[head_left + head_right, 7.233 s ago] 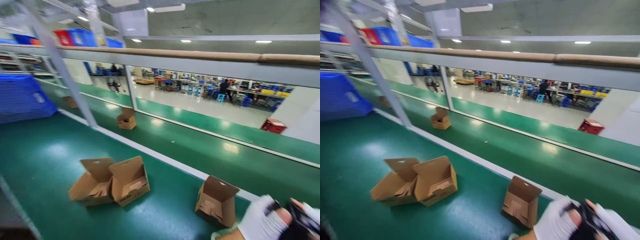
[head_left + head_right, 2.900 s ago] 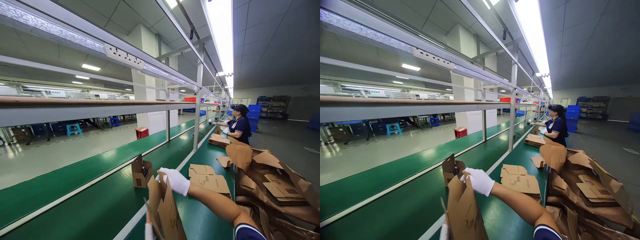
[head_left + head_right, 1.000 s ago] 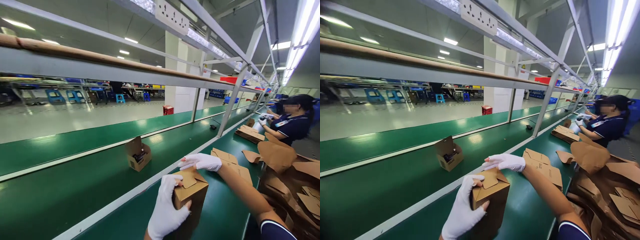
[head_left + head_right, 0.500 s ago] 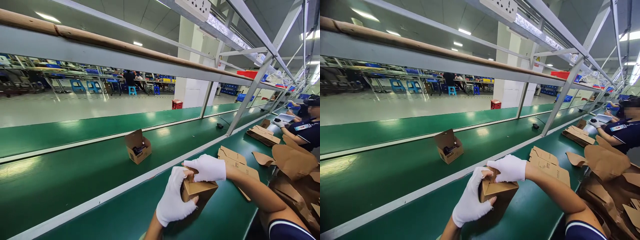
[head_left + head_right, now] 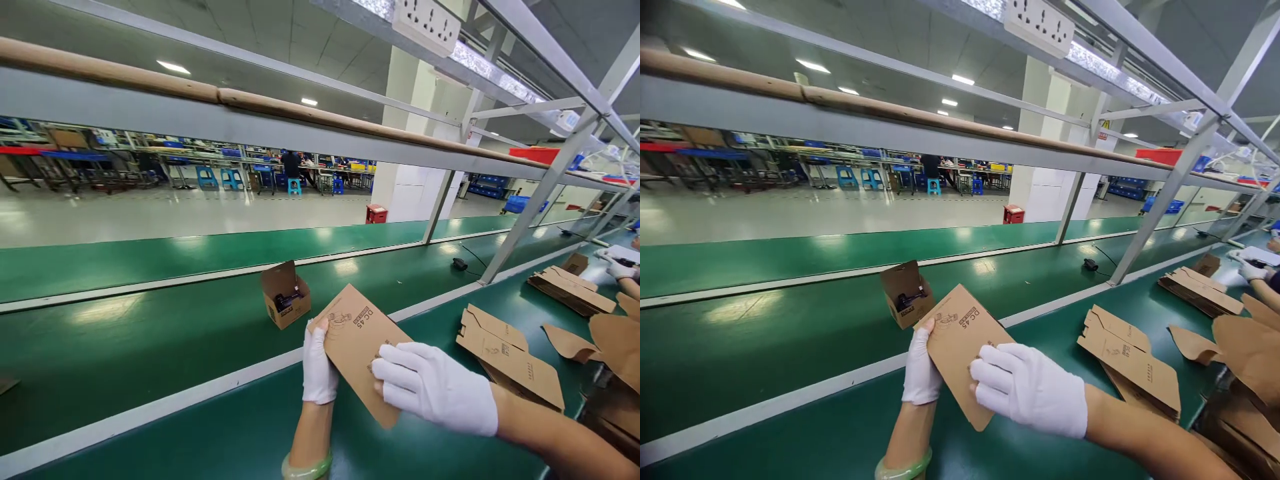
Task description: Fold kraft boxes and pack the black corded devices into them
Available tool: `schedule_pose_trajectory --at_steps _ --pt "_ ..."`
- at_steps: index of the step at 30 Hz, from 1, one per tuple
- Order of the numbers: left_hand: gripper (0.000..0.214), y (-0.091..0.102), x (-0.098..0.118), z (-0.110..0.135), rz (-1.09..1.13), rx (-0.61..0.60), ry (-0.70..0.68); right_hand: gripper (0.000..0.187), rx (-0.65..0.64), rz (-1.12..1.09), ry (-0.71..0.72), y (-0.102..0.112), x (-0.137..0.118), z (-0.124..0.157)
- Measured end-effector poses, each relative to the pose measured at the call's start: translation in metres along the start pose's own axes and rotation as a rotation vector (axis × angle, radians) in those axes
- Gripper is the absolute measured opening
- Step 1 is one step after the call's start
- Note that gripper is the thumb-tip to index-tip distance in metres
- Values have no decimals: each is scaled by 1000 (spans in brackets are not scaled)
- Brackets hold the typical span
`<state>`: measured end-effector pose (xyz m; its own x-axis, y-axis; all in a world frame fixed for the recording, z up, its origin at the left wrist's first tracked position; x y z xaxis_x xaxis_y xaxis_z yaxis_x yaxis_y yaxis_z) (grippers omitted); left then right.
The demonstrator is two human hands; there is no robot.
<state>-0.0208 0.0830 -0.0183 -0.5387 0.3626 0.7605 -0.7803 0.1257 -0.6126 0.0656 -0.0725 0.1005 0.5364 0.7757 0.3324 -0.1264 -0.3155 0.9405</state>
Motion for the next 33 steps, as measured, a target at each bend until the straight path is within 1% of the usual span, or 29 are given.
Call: schedule_pose_trajectory --at_steps 2,4,5,6,7,8,9,10,11,12,13,15,18,20,21,23,24,25,27,29,31,32,33 --pt "55 2 2 1 -73 44 -25 12 107 74 -11 -4 5 1" --pt "63 4 11 7 -207 108 -135 11 277 133 -30 -1 13 7" --pt "68 2 16 12 -299 89 -206 14 359 157 -44 2 18 9" --pt "73 -5 21 17 -408 12 -273 17 420 171 -62 3 22 11" --pt "77 -14 23 24 -541 -111 -341 20 455 174 -84 4 27 11" --pt "79 -25 22 31 -676 -251 -407 22 466 169 -109 2 32 10" --pt "77 -33 21 38 -783 -367 -465 24 465 160 -134 -1 37 8" --pt "68 -39 20 43 -864 -426 -518 26 469 148 -160 -4 41 5" --pt "54 -41 20 45 -926 -418 -557 28 467 131 -187 -8 45 2" --pt "39 -40 21 43 -965 -368 -567 29 467 108 -214 -12 50 -2" --pt "28 -38 22 39 -982 -308 -544 29 466 75 -240 -15 54 -5" --pt "25 -30 23 29 -1005 -236 -444 26 449 -62 -297 -23 66 -11" --pt "22 -15 26 13 -1041 -213 -323 18 412 -416 -444 -39 94 -20" --pt "24 -1 28 4 -1061 -218 -243 13 403 -633 -588 -56 121 -23" --pt "25 7 29 0 -1073 -210 -202 12 406 -699 -658 -66 136 -24" --pt "25 24 31 -6 -1102 -164 -132 13 412 -752 -779 -93 168 -22" --pt "26 33 34 -7 -1117 -131 -104 18 412 -748 -833 -108 184 -19" --pt "29 40 37 -7 -1128 -89 -88 27 410 -736 -890 -125 199 -15" --pt "42 51 49 -1 -1151 15 -98 43 383 -708 -997 -161 223 -1" --pt "54 55 67 12 -1145 141 -144 46 333 -693 -1084 -196 237 18" --pt "54 51 84 31 -1086 242 -193 40 277 -680 -1145 -227 239 37" --pt "50 46 89 41 -1038 260 -213 35 248 -672 -1164 -241 237 47" --pt "46 38 90 51 -991 251 -234 29 217 -663 -1177 -254 234 56"
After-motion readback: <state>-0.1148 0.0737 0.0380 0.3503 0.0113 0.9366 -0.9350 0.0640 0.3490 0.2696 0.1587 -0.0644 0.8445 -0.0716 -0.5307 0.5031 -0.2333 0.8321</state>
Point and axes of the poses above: each hand's wrist, its own z-axis away from the middle knuckle, its own y-axis out of the back of the hand, x = y × z, the point moved 6 cm from there along -z, towards the middle knuckle, and after that the axes turned 12 degrees about y, right-handed, at the moved point
